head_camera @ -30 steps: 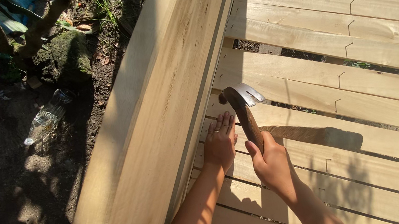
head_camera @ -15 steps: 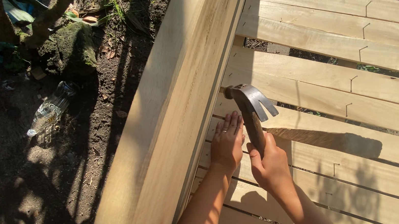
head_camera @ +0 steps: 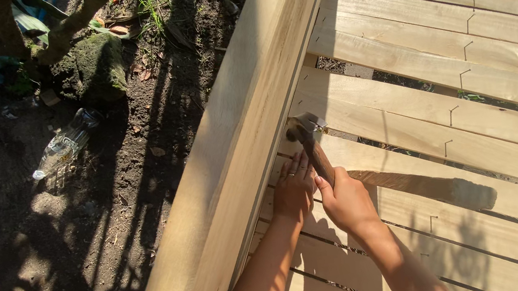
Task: The person hammers nails into wooden slats of a large wooden frame structure outdoors, using a small wood block to hold or align pieces while driving nails with a hammer. They press slats flat with one hand and hammer with the other, working along the slat rows.
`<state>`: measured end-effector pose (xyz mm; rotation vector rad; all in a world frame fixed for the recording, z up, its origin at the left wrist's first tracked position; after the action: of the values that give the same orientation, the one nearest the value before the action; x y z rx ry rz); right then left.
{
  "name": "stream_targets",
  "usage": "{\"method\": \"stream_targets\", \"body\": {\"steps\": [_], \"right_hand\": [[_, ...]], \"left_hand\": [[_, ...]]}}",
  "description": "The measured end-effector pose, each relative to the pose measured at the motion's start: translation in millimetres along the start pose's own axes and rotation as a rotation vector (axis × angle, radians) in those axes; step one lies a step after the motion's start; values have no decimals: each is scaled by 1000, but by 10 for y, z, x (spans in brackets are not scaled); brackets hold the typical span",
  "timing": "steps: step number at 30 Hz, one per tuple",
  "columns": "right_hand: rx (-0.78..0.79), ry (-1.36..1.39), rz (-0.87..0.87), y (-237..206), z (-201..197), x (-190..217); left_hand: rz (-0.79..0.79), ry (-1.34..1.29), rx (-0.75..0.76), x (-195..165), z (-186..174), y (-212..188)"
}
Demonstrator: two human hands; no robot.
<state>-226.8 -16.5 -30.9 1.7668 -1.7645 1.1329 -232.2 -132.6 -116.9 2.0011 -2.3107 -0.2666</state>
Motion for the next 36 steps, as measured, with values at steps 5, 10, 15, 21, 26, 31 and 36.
{"method": "stream_targets", "body": {"steps": [5, 10, 15, 21, 26, 31, 36], "right_hand": [[-89, 137, -41, 21, -53, 66], [56, -93, 53, 29, -10, 14], [-34, 19, 56, 55, -22, -4], [40, -128, 113, 65, -8, 16], [56, 359, 363, -431, -451, -366], [-181, 464, 435, -844, -1053, -867], [-373, 641, 392, -1148, -1321, -1281]], "left_hand": [[1, -139, -31, 29, -13, -76], [21, -54, -33, -8, 20, -92], [39, -140, -179, 7, -87, -190], [81, -164, -272, 42, -148, -222], [79, -186, -310, 56, -215, -194], [24, -378, -268, -164, -392, -156], [608, -185, 47, -1558, -421, -218]]}}
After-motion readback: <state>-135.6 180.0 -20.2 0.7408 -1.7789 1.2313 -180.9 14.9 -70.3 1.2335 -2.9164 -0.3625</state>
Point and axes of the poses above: each hand's wrist, its own y-axis towards the middle knuckle, its own z-axis out of the palm, x = y × z, the point moved 6 cm from there along y, towards the middle knuckle, and after that the axes turned 13 degrees about y, right-handed, at the moved point
